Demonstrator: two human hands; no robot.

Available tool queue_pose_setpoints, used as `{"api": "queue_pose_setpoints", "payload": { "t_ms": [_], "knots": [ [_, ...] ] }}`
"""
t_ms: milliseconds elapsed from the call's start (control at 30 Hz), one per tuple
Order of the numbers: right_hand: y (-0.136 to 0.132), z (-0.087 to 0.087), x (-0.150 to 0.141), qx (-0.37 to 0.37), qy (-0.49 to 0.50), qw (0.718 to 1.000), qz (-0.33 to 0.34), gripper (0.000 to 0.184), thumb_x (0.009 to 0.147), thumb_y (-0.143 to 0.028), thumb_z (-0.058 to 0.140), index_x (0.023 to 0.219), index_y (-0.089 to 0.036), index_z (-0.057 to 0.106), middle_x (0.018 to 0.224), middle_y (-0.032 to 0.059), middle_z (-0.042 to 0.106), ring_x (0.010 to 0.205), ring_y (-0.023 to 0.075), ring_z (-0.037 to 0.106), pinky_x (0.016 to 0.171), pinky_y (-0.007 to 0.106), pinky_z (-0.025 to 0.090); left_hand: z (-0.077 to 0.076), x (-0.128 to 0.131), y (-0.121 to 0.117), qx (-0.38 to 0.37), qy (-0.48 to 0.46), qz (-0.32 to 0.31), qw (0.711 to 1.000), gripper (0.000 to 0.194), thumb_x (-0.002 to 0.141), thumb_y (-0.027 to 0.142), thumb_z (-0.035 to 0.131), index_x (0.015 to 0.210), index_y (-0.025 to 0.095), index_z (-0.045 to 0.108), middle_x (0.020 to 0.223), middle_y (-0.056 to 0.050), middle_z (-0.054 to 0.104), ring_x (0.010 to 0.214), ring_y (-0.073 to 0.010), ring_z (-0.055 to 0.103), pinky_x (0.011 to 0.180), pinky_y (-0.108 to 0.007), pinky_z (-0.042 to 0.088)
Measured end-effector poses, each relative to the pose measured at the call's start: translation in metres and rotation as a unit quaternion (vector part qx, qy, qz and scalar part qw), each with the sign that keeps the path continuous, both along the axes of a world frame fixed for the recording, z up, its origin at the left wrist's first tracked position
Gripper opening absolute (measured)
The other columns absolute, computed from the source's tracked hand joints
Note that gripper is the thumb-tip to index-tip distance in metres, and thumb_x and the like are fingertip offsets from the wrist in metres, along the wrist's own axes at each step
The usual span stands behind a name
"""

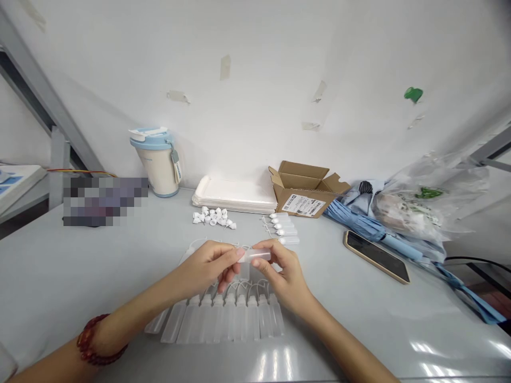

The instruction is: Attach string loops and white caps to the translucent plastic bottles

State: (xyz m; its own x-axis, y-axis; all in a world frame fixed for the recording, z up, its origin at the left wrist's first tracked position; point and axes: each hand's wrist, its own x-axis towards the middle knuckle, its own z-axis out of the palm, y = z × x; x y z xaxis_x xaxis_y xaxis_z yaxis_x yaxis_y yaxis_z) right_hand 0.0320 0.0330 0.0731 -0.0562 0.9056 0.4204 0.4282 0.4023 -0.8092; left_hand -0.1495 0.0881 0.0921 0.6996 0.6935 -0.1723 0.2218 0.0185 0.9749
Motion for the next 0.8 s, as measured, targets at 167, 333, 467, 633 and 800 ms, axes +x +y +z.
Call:
{"api": "queue_pose_setpoints", "payload": {
  "t_ms": [167, 333, 467, 633, 800],
  "knots": [
    [-0.0001, -0.0018, 0.0023, 0.186, -0.167, 0.968, -0.018, 0.016, 0.091, -0.025, 0.047, 0.101, -0.017, 0.057, 0.072, 0.0044, 0.058, 0.061, 0.0151, 0.05, 0.053, 0.026, 0.041, -0.0015, -0.0011, 0.0041, -0.09, -0.031, -0.003, 0.995, 0.041, 0.084, 0.049, 0.05, 0.063, 0.014, 0.055, 0.053, 0.003, 0.049, 0.041, -0.0087, 0.045, 0.045, -0.023, 0.041],
    [-0.0031, 0.0017, 0.0016, 0.116, -0.13, 0.985, -0.015, 0.019, 0.093, -0.028, 0.043, 0.091, -0.017, 0.059, 0.065, 0.0011, 0.054, 0.054, 0.0126, 0.046, 0.05, 0.025, 0.038, -0.0005, -0.0023, 0.0036, 0.018, -0.018, -0.021, 0.999, 0.035, 0.085, 0.044, 0.051, 0.065, 0.015, 0.055, 0.057, 0.002, 0.052, 0.05, -0.0103, 0.05, 0.052, -0.023, 0.042],
    [-0.0022, 0.0012, 0.0023, 0.001, -0.042, 0.999, -0.018, 0.025, 0.092, -0.033, 0.044, 0.083, -0.017, 0.061, 0.055, -0.0032, 0.047, 0.047, 0.0098, 0.04, 0.046, 0.022, 0.033, 0.0023, 0.0001, -0.0027, 0.122, 0.014, 0.02, 0.992, 0.024, 0.082, 0.036, 0.054, 0.071, 0.016, 0.06, 0.057, 0.003, 0.051, 0.056, -0.0118, 0.052, 0.056, -0.022, 0.044],
    [0.0, -0.0021, 0.0021, -0.05, -0.001, 0.998, -0.027, 0.029, 0.091, -0.038, 0.046, 0.081, -0.016, 0.062, 0.054, -0.0034, 0.047, 0.048, 0.0094, 0.039, 0.045, 0.022, 0.031, -0.0002, 0.0016, -0.002, 0.121, 0.0, 0.027, 0.992, 0.028, 0.085, 0.039, 0.052, 0.073, 0.016, 0.062, 0.067, 0.0, 0.058, 0.063, -0.0136, 0.057, 0.061, -0.024, 0.047],
    [0.0003, -0.0016, 0.0008, 0.036, -0.056, 0.998, -0.016, 0.022, 0.091, -0.032, 0.047, 0.093, -0.016, 0.062, 0.072, 0.0027, 0.062, 0.06, 0.0128, 0.052, 0.054, 0.024, 0.041, 0.0002, 0.0016, 0.0024, 0.018, -0.007, -0.008, 1.0, 0.043, 0.088, 0.047, 0.045, 0.061, 0.015, 0.055, 0.058, 0.0, 0.056, 0.05, -0.0122, 0.054, 0.053, -0.024, 0.045]
  ]
}}
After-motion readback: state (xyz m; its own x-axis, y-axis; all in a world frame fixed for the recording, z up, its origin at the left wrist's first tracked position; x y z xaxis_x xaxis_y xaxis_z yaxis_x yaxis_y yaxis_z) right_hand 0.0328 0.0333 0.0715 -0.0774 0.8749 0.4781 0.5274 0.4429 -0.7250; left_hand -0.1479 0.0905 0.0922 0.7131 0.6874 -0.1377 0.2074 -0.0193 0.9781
